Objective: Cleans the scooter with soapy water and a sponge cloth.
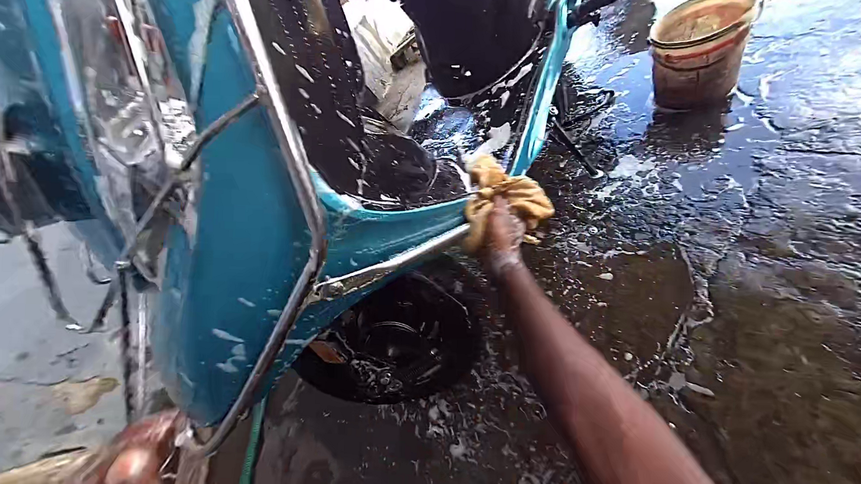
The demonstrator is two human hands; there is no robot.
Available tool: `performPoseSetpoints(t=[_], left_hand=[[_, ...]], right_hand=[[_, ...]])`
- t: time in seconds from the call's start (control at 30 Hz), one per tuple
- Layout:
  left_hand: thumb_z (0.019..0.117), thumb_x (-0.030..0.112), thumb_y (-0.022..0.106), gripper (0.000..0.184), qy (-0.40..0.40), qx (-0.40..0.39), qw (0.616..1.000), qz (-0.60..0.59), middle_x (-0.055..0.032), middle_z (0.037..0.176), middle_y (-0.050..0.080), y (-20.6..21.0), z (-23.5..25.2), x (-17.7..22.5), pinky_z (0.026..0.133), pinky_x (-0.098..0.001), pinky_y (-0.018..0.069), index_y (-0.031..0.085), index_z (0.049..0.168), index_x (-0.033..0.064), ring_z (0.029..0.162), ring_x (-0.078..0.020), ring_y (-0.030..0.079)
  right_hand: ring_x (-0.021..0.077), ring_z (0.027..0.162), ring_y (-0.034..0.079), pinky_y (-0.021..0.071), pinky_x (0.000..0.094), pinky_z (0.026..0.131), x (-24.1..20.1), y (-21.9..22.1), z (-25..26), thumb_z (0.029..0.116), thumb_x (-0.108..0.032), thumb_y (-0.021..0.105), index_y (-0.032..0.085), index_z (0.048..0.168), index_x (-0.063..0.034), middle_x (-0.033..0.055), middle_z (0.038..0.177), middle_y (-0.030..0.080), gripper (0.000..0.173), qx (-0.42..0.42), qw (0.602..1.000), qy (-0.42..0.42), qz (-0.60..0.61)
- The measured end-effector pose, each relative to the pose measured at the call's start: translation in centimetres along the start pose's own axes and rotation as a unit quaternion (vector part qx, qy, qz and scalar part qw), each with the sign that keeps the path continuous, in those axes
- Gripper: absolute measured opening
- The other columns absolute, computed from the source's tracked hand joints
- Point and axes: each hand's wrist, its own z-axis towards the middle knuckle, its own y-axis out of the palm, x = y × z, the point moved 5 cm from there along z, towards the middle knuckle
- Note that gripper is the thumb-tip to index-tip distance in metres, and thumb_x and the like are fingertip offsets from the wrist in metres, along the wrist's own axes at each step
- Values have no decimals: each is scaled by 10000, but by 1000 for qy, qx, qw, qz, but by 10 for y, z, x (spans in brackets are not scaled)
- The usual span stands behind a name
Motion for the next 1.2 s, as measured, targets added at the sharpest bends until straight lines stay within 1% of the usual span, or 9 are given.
performPoseSetpoints(t=[0.17,0.37,0.5,0.67,0.77,0.87,0.93,1.1,1.2], left_hand=[[973,185,561,346,170,77,955,230,-132,873,600,24,43,7,766,-116,471,647,878,-137,824,2,560],[974,191,558,195,128,97,985,66,105,834,576,7,63,-30,701,-119,503,609,909,15,743,92,557],[997,179,528,147,9,63,996,-63,115,812,658,-17,67,-61,635,-205,564,658,957,123,678,-3,625],[1047,202,464,297,-37,73,994,-73,31,828,669,-44,53,-112,810,-275,564,670,930,24,795,-42,648],[1067,247,451,350,-57,94,991,-82,20,828,681,-55,38,-136,786,-263,560,680,934,18,791,-34,649],[1090,282,394,400,-38,113,982,-144,41,855,704,-66,28,-146,866,-293,572,682,943,46,852,-43,682],[1095,298,357,451,-26,84,984,-156,1,912,720,-74,28,-151,936,-328,555,688,974,17,925,-73,687],[1112,339,229,576,-31,46,987,-154,-30,929,711,-82,36,-152,948,-328,541,670,983,-8,931,-79,675],[1114,352,155,634,-83,11,988,-128,-84,1047,683,-84,33,-145,950,-324,509,648,1100,-47,972,-88,637]], right_hand=[[320,1202,598,475,529,1022,21,-17,83,1059,-391,475,562,1359,14,220,1328,604,512,35,998,53,13],[497,1223,570,411,675,1017,-7,3,-22,1099,-312,377,551,1360,65,362,1272,600,490,28,966,-91,-241],[89,879,682,603,320,800,-22,-5,-118,1026,-252,562,518,1319,-27,30,1010,666,371,-12,987,-124,100],[-8,840,676,608,230,750,-101,-22,-196,998,-253,532,475,1248,-157,-149,934,661,274,-133,925,-330,128],[-7,815,669,594,230,721,-147,7,-223,994,-298,575,585,1195,-120,-107,936,674,268,-198,848,-477,-116],[419,1183,607,445,644,986,-153,66,-231,916,-393,613,624,1234,41,263,1209,653,538,-174,642,-644,-377],[518,1247,536,378,725,1008,-134,92,-243,907,-473,605,595,1275,21,313,1282,597,616,-175,551,-686,-441],[497,1198,593,406,739,995,-15,139,-338,784,-430,805,722,1172,-56,270,1261,654,546,-270,486,-677,-482],[381,1098,671,560,565,870,52,183,-377,937,-274,679,719,1173,-21,218,1200,684,348,-386,505,-539,-553]])
